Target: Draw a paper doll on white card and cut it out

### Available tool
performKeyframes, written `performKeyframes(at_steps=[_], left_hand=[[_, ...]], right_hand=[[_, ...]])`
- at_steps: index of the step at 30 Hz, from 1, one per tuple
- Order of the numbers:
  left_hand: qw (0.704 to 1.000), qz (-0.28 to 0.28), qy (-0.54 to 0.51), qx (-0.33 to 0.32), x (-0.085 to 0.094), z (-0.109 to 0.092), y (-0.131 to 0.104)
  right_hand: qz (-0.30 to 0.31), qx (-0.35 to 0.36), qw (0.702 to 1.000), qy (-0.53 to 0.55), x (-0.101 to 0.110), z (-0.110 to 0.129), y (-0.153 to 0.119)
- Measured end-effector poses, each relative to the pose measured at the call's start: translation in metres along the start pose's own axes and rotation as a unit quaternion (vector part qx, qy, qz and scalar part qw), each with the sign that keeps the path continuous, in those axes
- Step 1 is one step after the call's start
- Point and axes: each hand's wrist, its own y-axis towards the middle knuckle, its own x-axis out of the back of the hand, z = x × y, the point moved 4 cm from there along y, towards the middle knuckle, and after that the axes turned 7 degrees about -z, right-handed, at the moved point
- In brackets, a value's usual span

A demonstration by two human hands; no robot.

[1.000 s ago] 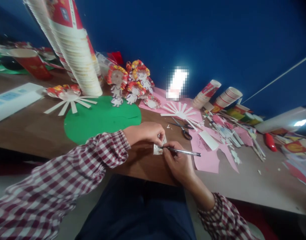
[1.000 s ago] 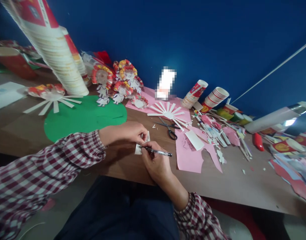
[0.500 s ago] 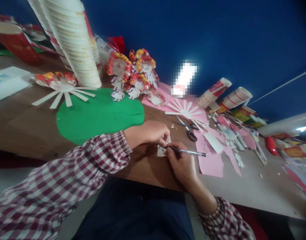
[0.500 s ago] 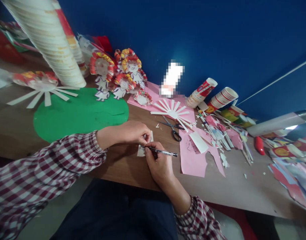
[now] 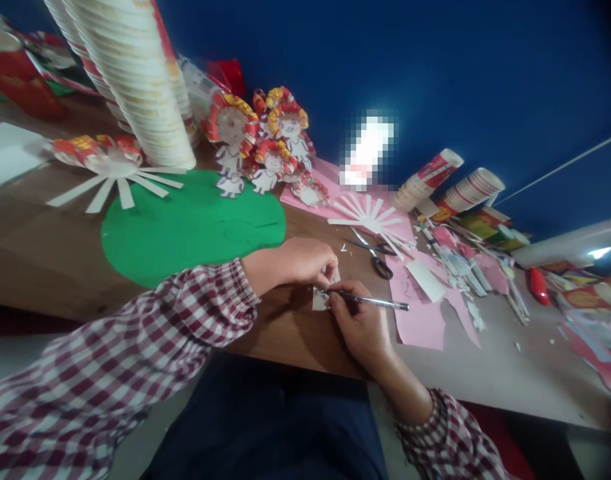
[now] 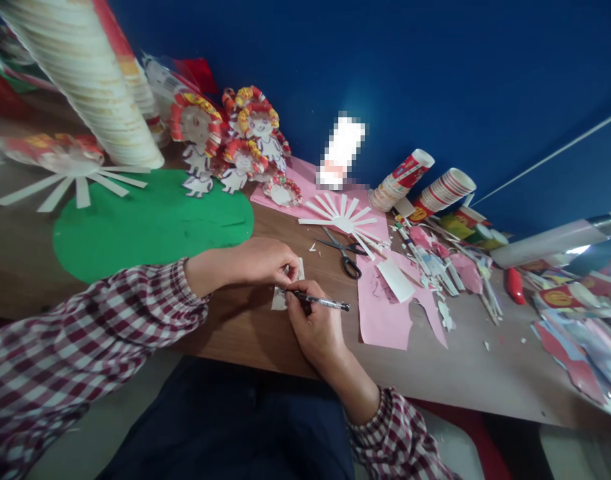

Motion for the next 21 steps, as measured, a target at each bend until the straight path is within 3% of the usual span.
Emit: performKeyframes(at_steps=[21], left_hand=[[1.0,0.011,0.008,0.01,-0.0002,0.0004,0.0003]], right_hand=[[0.005,0.005,1.0,-0.002,-0.001,-0.0031,-0.001]])
